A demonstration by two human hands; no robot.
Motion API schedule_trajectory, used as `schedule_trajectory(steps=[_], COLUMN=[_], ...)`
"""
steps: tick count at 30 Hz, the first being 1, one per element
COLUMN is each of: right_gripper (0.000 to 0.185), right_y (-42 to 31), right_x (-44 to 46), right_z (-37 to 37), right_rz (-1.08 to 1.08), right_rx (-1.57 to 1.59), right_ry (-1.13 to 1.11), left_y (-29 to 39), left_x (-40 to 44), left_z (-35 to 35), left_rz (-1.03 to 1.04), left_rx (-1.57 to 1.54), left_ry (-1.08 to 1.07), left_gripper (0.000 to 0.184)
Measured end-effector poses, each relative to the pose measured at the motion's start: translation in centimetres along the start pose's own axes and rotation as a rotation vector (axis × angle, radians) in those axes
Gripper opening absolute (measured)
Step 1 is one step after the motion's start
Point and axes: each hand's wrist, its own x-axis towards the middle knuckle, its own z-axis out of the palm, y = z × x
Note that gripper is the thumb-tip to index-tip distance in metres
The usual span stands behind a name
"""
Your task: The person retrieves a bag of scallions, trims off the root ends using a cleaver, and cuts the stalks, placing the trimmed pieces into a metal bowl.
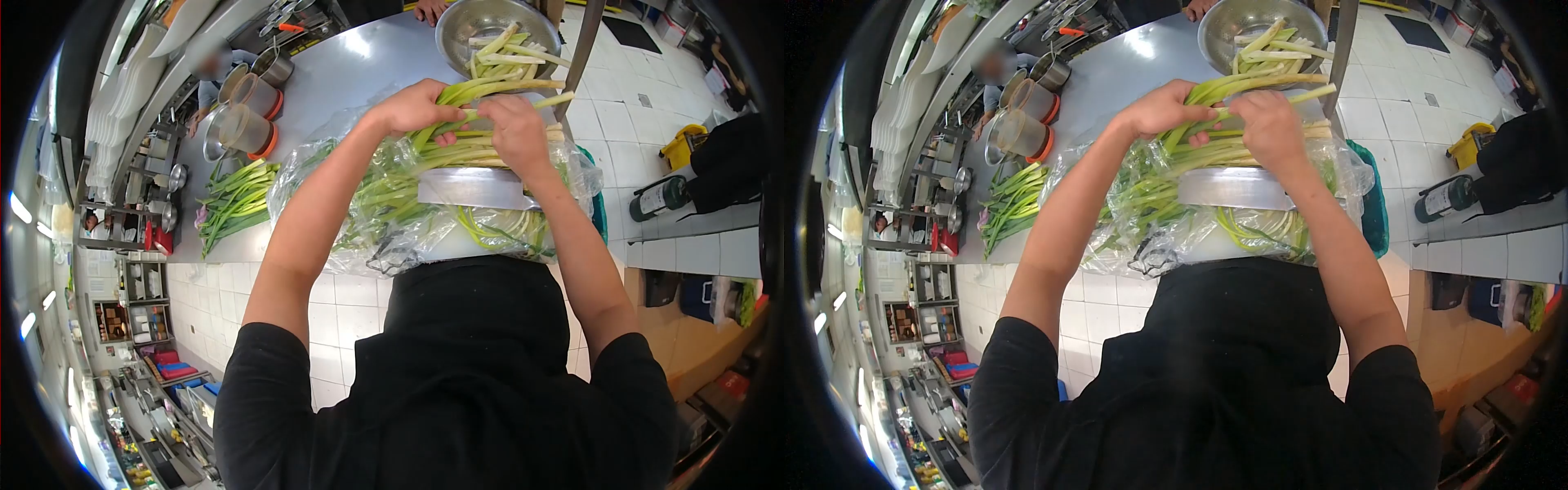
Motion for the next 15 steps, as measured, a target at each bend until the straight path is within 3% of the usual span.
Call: schedule_trajectory(steps=[3,7,10,15], right_gripper=[0.020,0.026,0.055,0.054], right_y=[0.1,-0.6,-1.6,-1.3], right_x=[0.5,1.5,2.2,3.8], right_z=[0.2,-1.3,-2.9,-3.1], right_rz=[-0.136,-0.150,-0.007,0.001], right_rx=[-0.073,-0.136,-0.208,-0.399], right_ry=[0.044,0.099,0.017,-0.096], left_y=[0.5,-0.8,-0.8,-0.3], left_x=[-1.2,-1.0,-1.9,-2.0], left_z=[-0.3,-1.6,-2.7,-3.5], left_rz=[-0.026,-0.007,-0.013,0.011], left_rx=[-0.041,-0.154,-0.242,-0.185], left_ry=[-0.001,-0.016,-0.059,-0.226], left_gripper=[0.032,0.035,0.038,0.033])
